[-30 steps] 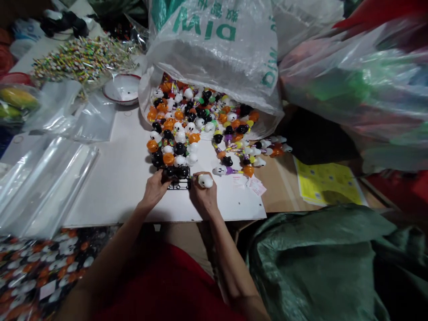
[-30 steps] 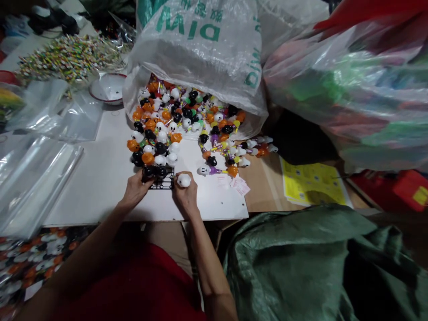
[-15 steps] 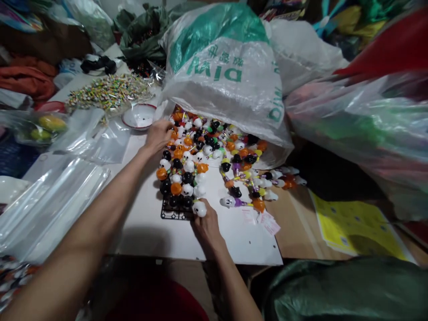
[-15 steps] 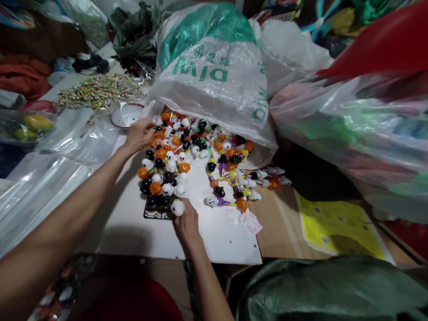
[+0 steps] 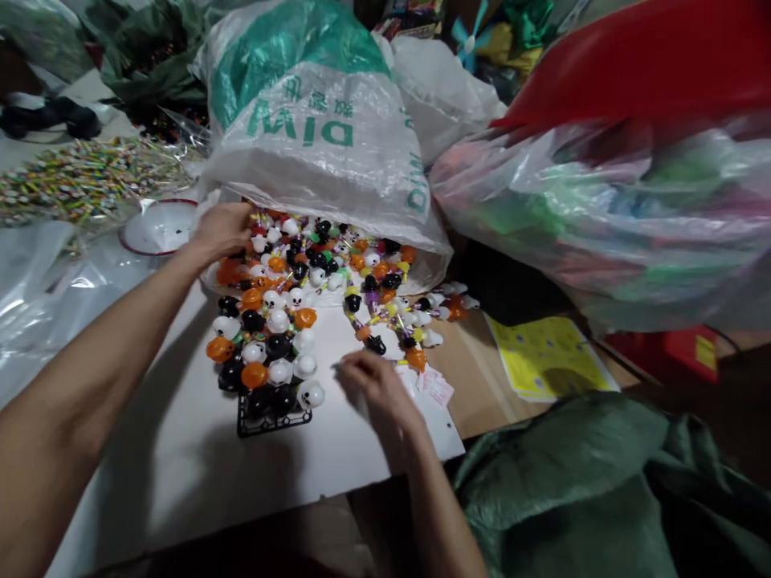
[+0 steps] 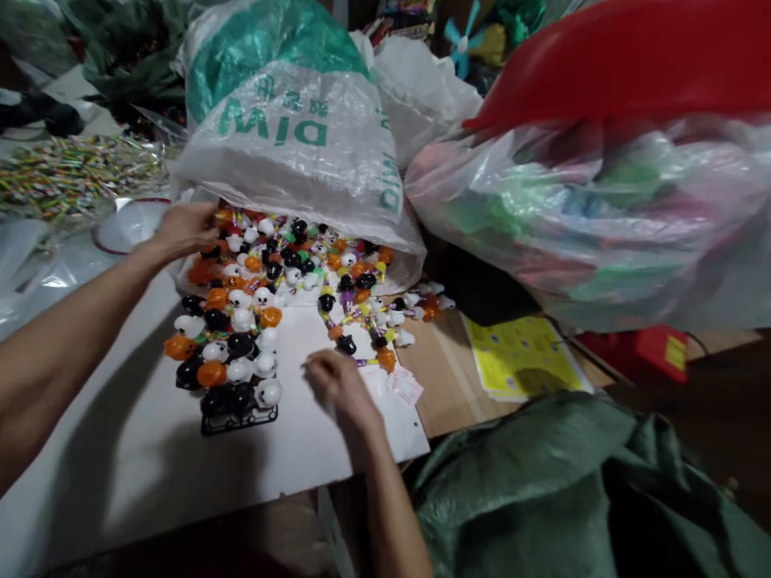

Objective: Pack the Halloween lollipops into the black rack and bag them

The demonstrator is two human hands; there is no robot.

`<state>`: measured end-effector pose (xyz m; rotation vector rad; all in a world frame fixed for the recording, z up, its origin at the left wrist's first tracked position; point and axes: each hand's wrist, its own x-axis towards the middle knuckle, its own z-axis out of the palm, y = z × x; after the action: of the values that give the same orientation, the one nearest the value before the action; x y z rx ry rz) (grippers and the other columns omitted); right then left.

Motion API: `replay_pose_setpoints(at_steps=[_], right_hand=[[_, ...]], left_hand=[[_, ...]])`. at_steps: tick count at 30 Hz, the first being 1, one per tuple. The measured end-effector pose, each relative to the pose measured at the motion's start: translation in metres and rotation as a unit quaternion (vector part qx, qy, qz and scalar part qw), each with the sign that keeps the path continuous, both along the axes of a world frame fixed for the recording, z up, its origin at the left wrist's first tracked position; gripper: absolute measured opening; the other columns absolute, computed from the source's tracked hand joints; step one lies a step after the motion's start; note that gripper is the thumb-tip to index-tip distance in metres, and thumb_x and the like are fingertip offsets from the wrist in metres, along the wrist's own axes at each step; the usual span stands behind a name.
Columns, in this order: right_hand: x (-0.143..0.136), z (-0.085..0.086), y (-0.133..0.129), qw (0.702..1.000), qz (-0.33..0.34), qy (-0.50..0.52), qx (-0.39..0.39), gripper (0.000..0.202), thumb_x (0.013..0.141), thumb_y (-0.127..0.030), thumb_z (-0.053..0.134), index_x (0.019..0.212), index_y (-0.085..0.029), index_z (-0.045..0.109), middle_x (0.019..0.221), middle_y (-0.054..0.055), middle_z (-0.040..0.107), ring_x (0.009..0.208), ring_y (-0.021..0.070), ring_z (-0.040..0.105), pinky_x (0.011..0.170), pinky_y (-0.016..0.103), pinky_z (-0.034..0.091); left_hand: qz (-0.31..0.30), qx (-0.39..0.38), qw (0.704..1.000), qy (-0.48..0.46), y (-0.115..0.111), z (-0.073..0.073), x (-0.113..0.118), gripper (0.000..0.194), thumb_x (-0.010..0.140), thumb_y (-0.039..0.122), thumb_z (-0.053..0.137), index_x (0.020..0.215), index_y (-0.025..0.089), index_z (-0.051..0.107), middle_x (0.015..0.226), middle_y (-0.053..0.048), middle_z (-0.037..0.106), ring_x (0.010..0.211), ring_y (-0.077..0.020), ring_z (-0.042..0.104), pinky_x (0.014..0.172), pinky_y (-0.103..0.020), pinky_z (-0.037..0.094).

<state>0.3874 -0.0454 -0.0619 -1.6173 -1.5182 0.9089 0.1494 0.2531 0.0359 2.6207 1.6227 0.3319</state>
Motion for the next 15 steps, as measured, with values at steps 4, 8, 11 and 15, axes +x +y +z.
replay_pose_setpoints(at_steps=[4, 8, 11, 15], right_hand=[[0.047, 0.035, 0.064, 0.953, -0.14, -0.268, 0.014, 0.021, 0.092, -0.023, 0.052, 0.104, -0.017, 0.068, 0.099, 0.012, 0.073, 0.091, 0.0248, 0.068, 0.08, 0.032, 0.048], [0.034, 0.034, 0.113, 0.878, -0.099, -0.45, -0.131, 0.028, 0.092, -0.012, 0.047, 0.116, -0.009, 0.061, 0.105, 0.021, 0.071, 0.1, 0.0284, 0.068, 0.082, 0.032, 0.047], [0.019, 0.017, 0.121, 0.86, -0.109, -0.476, -0.15, 0.032, 0.09, -0.005, 0.045, 0.12, -0.004, 0.056, 0.108, 0.025, 0.069, 0.104, 0.0288, 0.067, 0.083, 0.031, 0.046], [0.028, 0.012, 0.117, 0.905, -0.174, -0.367, -0.122, 0.034, 0.088, -0.011, 0.058, 0.119, 0.001, 0.058, 0.106, 0.028, 0.068, 0.1, 0.0289, 0.066, 0.083, 0.035, 0.045]], left_hand=[[0.143, -0.019, 0.979, -0.147, -0.068, -0.002, -0.096, 0.026, 0.083, 0.036, 0.061, 0.095, 0.015, 0.069, 0.083, 0.003, 0.069, 0.073, -0.0104, 0.061, 0.076, -0.023, 0.046], [0.222, -0.157, 0.962, -0.03, -0.148, -0.045, -0.158, 0.025, 0.078, 0.033, 0.063, 0.097, 0.016, 0.068, 0.087, -0.003, 0.073, 0.079, -0.0184, 0.065, 0.072, -0.024, 0.046], [0.246, -0.177, 0.945, 0.12, -0.194, -0.068, -0.175, 0.03, 0.085, 0.031, 0.054, 0.105, 0.013, 0.067, 0.096, -0.015, 0.073, 0.091, -0.0303, 0.067, 0.077, -0.035, 0.047], [0.288, -0.19, 0.933, 0.106, -0.24, -0.08, -0.175, 0.026, 0.083, 0.016, 0.048, 0.097, 0.008, 0.068, 0.093, -0.023, 0.071, 0.093, -0.0352, 0.068, 0.078, -0.041, 0.049]])
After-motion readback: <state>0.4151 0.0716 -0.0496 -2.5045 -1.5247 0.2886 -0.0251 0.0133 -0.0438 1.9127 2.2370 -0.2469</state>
